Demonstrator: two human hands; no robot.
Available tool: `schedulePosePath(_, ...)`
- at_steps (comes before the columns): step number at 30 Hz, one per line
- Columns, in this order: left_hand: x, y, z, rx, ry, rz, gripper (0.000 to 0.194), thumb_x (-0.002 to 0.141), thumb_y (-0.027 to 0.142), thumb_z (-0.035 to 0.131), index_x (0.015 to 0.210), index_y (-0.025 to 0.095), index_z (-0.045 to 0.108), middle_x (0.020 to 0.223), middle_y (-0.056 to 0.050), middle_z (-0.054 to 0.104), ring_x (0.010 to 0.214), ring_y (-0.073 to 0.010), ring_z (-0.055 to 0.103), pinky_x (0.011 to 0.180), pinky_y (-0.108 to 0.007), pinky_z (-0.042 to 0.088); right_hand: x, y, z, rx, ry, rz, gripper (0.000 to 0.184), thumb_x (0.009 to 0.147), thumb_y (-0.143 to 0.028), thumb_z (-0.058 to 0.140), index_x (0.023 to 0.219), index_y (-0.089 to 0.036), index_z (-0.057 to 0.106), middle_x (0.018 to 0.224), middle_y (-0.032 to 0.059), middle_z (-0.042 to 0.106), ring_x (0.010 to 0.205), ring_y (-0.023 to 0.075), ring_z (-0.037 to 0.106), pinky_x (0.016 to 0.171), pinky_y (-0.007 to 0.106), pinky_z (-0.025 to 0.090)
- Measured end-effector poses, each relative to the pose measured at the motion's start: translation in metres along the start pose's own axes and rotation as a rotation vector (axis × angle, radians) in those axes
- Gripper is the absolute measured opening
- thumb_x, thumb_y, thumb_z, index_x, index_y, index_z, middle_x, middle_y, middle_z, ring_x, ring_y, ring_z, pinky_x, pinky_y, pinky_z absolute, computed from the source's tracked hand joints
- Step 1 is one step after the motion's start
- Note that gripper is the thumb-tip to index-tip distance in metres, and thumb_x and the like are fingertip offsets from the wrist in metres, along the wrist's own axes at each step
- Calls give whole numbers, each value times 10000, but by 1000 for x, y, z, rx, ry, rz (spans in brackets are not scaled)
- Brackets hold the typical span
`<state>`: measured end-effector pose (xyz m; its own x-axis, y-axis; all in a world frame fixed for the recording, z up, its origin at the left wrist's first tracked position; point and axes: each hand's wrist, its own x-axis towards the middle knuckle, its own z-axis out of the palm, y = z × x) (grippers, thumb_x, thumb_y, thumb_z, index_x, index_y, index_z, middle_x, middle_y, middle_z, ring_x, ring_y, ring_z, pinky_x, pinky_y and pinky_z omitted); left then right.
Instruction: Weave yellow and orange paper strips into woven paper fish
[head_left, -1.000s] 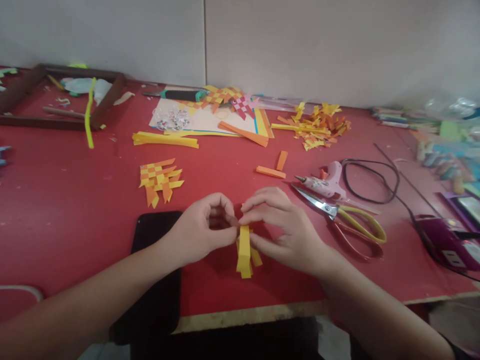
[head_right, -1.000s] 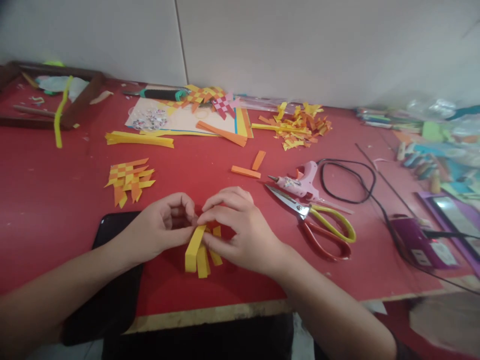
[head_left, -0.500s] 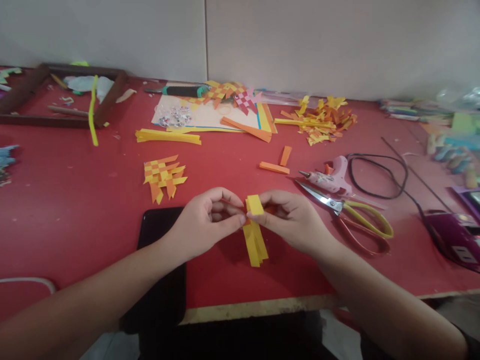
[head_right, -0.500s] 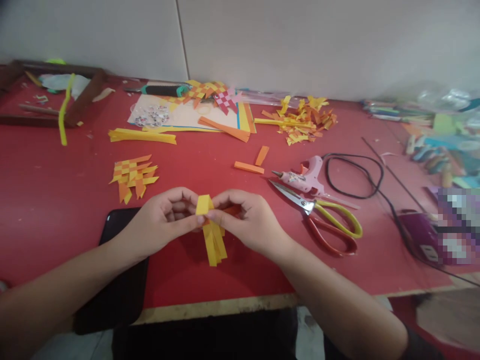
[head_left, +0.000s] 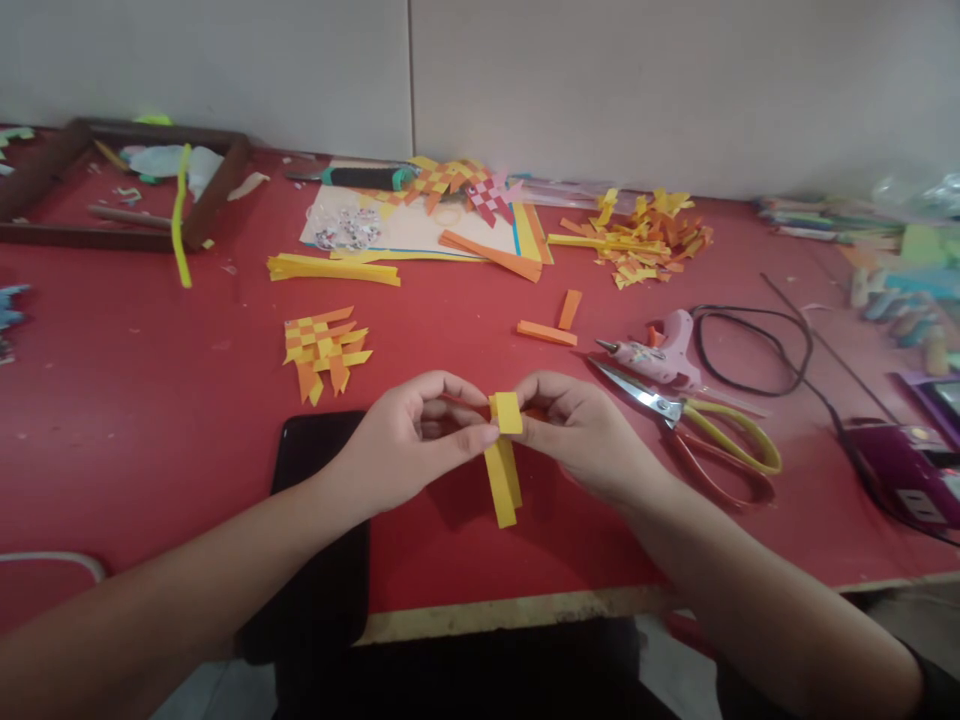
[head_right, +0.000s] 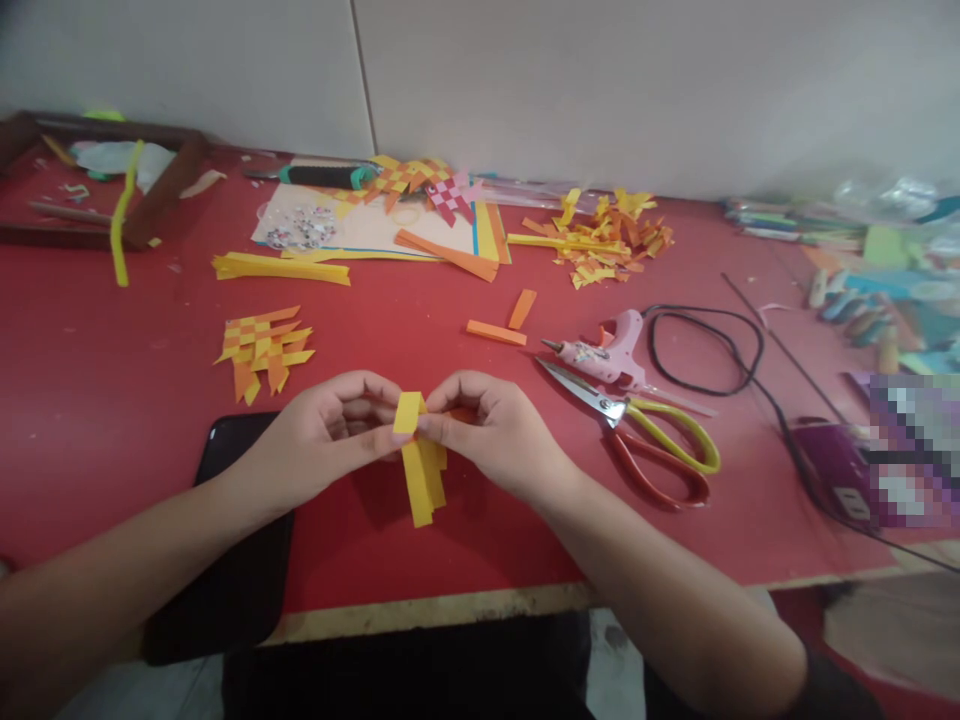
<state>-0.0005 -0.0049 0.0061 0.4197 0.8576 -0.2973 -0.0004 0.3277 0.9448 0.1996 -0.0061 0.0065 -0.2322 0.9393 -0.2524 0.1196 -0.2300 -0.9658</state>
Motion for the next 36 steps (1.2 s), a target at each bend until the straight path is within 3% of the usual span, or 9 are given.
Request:
schedulePosePath(5,0,-1,0,28,-9,-7,274,736,229,808,915,190,604,850,-2,718,801,-143,706,762,-263,555,0,0,2,54,-18,-16,314,669,-388,886,722,-200,640,710,-26,628,638,110,569,617,256,490)
schedulePosePath(13,0,0,1,-34,-19,-55,295,683,190,811,836,191,559,805,16,684,741,-126,664,703,-250,525,-2,2,2,134,-48,-20,243,762,-402,818,741,-203,680,711,-12,631,646,115,564,632,267,489)
schedulePosePath(24,0,0,4,-103,23,-97,196,784,239,742,918,194,606,806,11,695,792,-158,713,768,-315,606,-1,1,2,-36,14,-37,242,753,-393,822,752,-192,687,726,1,661,639,115,577,593,255,484)
schedulePosePath(36,0,0,1,-62,11,-131,396,732,317,845,1044,180,646,816,-1,749,798,-145,709,763,-260,564,-2,-1,5,-70,72,-159,218,760,-281,779,795,-202,579,748,-17,646,633,93,598,578,215,511)
